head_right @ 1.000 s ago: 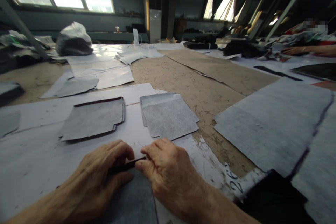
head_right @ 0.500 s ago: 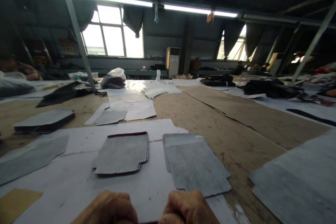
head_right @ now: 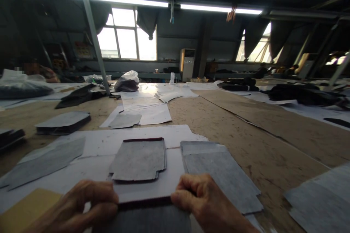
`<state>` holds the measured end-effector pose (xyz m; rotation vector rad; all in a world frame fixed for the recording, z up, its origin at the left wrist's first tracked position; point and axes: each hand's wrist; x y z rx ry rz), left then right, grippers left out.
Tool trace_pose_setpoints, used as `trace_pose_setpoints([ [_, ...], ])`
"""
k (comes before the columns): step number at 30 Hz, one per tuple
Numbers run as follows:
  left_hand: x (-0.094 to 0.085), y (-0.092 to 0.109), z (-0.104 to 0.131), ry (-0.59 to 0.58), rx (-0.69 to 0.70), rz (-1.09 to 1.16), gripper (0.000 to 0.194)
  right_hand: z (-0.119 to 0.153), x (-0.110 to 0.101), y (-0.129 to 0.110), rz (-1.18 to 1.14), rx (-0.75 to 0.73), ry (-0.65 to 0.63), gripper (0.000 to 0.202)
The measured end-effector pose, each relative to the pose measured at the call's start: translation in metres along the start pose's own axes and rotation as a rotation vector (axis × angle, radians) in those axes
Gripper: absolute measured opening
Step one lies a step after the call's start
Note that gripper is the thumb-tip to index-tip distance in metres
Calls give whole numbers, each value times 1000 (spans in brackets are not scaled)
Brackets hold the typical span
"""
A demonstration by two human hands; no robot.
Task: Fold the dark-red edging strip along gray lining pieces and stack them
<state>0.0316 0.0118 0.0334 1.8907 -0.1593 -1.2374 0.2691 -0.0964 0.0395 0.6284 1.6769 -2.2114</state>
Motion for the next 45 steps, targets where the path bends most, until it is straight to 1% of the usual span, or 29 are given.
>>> trace_pose_setpoints([
  [3,-6,-1,-10,-53,-156,35,27,-16,4,-5,-45,55,3,28],
  [5,-5,-1,-14,-94,-222,89,27,-23,6,-7,-52,87,1,29],
  [8,2,-2,-17,-108,-218,153,27,-28,8,-5,-43,94,9,31],
  [11,8,-10,-18,-92,-234,219,29,-30,7,-2,-24,81,-9,31],
  [14,6,-23,-20,-116,-229,326,30,-32,4,2,-5,72,-24,29],
  [17,-8,-32,-24,-104,-217,406,33,-41,-1,0,8,69,9,27],
  [20,-29,-35,-38,-53,-266,334,40,-58,-8,-10,38,55,41,24],
  [23,-50,-41,-63,23,-304,225,41,-85,-14,-23,80,27,91,23],
  [25,-58,-50,-82,108,-303,141,36,-106,-14,-28,139,7,168,20],
  [26,-59,-56,-91,158,-298,84,31,-116,-13,-30,181,0,220,18],
  [29,-50,-75,-109,280,-270,-102,17,-140,-5,-28,336,-20,396,13],
  [32,-35,-90,-112,355,-230,-226,13,-152,5,-22,469,-52,503,15],
  [35,-25,-98,-108,422,-171,-279,15,-157,10,-15,543,-96,541,17],
  [38,-23,-102,-107,469,-132,-303,17,-160,10,-12,586,-126,558,18],
  [45,-18,-113,-113,488,-114,-360,16,-168,12,-9,674,-129,579,20],
])
Point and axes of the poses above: each hand's wrist, its own z-axis away from the middle knuckle, its own x-axis out of the palm, y = z × x, and after that the axes turned 6 degrees about x, right-handed
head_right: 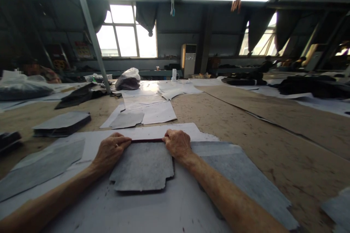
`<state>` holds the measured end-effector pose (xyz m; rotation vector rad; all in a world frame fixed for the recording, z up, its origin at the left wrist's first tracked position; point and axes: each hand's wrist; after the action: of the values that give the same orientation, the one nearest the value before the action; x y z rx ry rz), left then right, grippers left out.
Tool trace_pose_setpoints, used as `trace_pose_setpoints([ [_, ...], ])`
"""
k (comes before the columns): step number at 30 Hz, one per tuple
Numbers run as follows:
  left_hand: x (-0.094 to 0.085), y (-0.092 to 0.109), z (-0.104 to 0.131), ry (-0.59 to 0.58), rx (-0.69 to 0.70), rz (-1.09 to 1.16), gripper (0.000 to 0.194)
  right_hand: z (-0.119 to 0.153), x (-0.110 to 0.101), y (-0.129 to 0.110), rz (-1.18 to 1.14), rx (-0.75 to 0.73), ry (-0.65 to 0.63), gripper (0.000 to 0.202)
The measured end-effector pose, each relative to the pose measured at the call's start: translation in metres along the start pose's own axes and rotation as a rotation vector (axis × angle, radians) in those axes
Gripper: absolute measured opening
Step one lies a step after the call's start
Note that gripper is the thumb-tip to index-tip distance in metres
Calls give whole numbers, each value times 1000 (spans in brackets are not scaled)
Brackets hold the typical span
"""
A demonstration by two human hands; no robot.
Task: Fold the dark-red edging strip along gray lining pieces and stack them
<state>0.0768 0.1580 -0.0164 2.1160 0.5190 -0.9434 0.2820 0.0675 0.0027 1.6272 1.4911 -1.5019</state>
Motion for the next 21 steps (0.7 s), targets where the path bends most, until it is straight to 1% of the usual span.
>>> trace_pose_setpoints([
  [4,1,-1,-3,-47,17,-45,16,0,5,3,26,-29,19,19],
  [8,-2,4,-6,-126,-16,-82,22,1,9,5,50,-25,26,19],
  [10,-2,6,-6,-131,-51,-112,25,1,11,5,58,-15,19,20],
  [14,2,10,-4,-99,-110,-194,29,1,13,3,46,24,19,20],
  [18,5,12,-1,-82,-90,-257,28,-1,5,4,-28,63,50,20],
  [21,5,13,1,-68,-57,-282,28,4,-13,14,-89,92,88,19],
])
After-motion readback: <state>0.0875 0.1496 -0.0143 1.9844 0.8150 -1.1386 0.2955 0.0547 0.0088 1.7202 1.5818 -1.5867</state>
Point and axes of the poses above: each hand's wrist, its own z-axis away from the middle knuckle, its own x-axis out of the palm, y = z × x, and after that the axes turned 6 degrees about x, right-handed
